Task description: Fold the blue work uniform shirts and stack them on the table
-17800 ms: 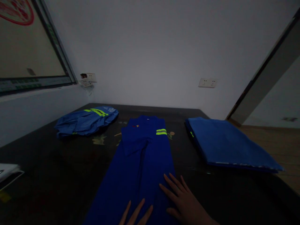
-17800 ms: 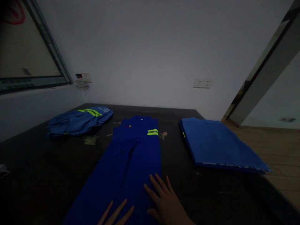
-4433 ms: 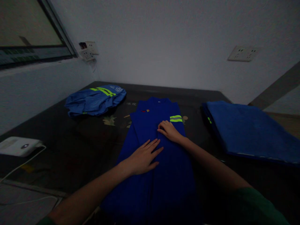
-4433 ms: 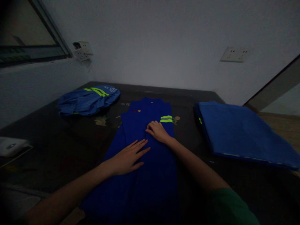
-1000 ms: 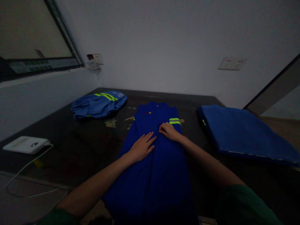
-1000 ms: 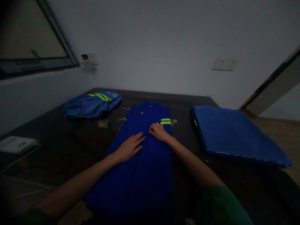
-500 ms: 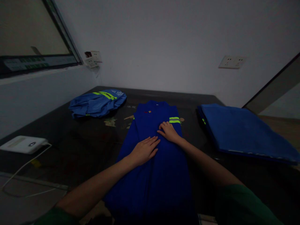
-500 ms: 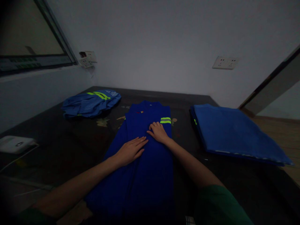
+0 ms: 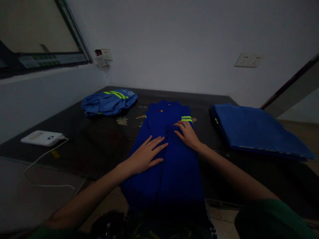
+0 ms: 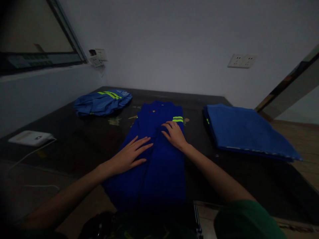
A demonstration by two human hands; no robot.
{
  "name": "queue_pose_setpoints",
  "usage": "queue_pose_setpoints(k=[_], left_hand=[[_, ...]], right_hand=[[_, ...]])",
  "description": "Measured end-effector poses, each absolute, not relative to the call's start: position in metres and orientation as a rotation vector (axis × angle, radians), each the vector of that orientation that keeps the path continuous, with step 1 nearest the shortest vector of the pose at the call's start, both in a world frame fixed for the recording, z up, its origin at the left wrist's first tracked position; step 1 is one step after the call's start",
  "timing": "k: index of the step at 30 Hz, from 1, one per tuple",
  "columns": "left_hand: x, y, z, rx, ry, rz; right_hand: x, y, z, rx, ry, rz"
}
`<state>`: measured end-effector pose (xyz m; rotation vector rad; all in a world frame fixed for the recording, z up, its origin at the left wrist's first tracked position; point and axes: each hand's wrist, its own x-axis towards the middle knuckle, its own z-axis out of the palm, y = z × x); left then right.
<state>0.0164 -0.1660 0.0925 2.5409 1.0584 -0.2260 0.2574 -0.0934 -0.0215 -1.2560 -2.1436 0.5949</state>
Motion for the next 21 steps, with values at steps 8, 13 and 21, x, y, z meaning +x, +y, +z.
queue_pose_setpoints(k=[8, 13, 21], left_hand=[[-0.093, -0.257, 0.115, 2.512, 0.84, -0.416], [-0.102, -0.263, 0.092, 2.674, 0.979, -0.36], [-0.094, -0.26, 0.098, 2.972, 0.588, -0.212]], right_hand=[[0.333, -0.282, 0.028, -0.925, -2.479, 0.818], [0.324, -0.31, 0.008, -1.147, -2.586, 0.51], [0.287, -0.291, 0.028, -0.441, -2.821, 0.451]])
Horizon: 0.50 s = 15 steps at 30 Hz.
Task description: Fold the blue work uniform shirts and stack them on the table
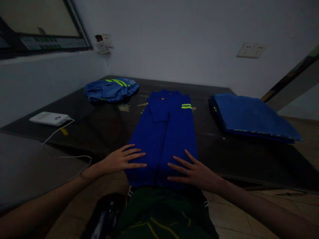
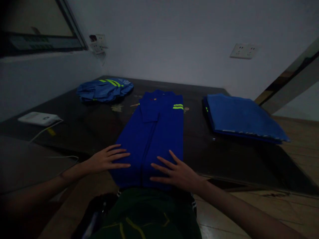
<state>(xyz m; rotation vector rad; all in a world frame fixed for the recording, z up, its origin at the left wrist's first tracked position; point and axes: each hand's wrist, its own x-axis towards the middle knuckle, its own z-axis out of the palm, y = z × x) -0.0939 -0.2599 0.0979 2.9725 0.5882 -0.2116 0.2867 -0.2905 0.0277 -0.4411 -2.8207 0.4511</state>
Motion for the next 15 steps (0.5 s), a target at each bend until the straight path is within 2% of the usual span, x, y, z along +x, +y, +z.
queue_pose_setpoints(k=[4, 11, 15], left_hand=[[-0.096, -0.259, 0.11, 2.793, 0.463, -0.199], [-0.084, -0.249, 0.137, 2.16, 0.706, 0.186], [-0.065, -0.244, 0.159, 2.158, 0.735, 0.268]], right_hand=[[0.293, -0.29, 0.03, -0.281, -2.753, 0.642], [0.326, -0.291, 0.063, -0.502, -2.204, 1.296], [0.338, -0.294, 0.076, -0.567, -1.994, 1.321]])
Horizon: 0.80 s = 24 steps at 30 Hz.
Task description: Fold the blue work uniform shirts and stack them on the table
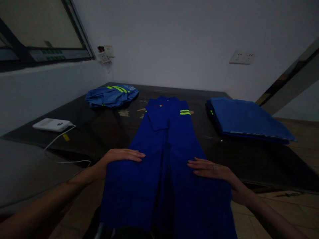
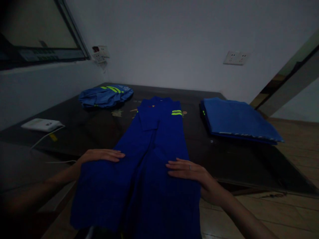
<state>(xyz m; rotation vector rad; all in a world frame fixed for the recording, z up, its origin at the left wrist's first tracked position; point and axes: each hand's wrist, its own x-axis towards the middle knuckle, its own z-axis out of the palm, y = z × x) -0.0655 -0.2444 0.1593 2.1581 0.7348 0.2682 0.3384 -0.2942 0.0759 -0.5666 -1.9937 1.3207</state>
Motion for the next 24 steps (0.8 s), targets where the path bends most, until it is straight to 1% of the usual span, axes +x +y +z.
queue_pose_setpoints(k=[4, 8, 11, 14, 17, 20, 24], left_hand=[[-0.061, -0.26, 0.16, 2.359, 0.61, 0.219], [-0.075, -0.295, 0.137, 2.601, 0.541, 0.131], [-0.085, -0.322, 0.112, 2.785, 0.584, 0.173], [-0.086, -0.339, 0.091, 2.848, 0.675, 0.327], [-0.077, -0.341, 0.087, 2.837, 0.68, 0.432], [-0.065, -0.325, 0.103, 2.801, 0.61, 0.382], [-0.056, -0.284, 0.137, 2.618, 0.628, 0.413]], right_hand=[[0.341, -0.313, 0.065, -0.621, -2.221, 1.066], [0.333, -0.347, 0.031, -0.685, -2.366, 0.827], [0.32, -0.373, 0.003, -0.807, -2.237, 0.686], [0.309, -0.393, -0.01, -0.947, -2.013, 0.564], [0.306, -0.399, 0.0, -1.02, -1.976, 0.486], [0.312, -0.384, 0.024, -0.875, -2.044, 0.443], [0.326, -0.344, 0.065, -0.814, -1.94, 0.711]])
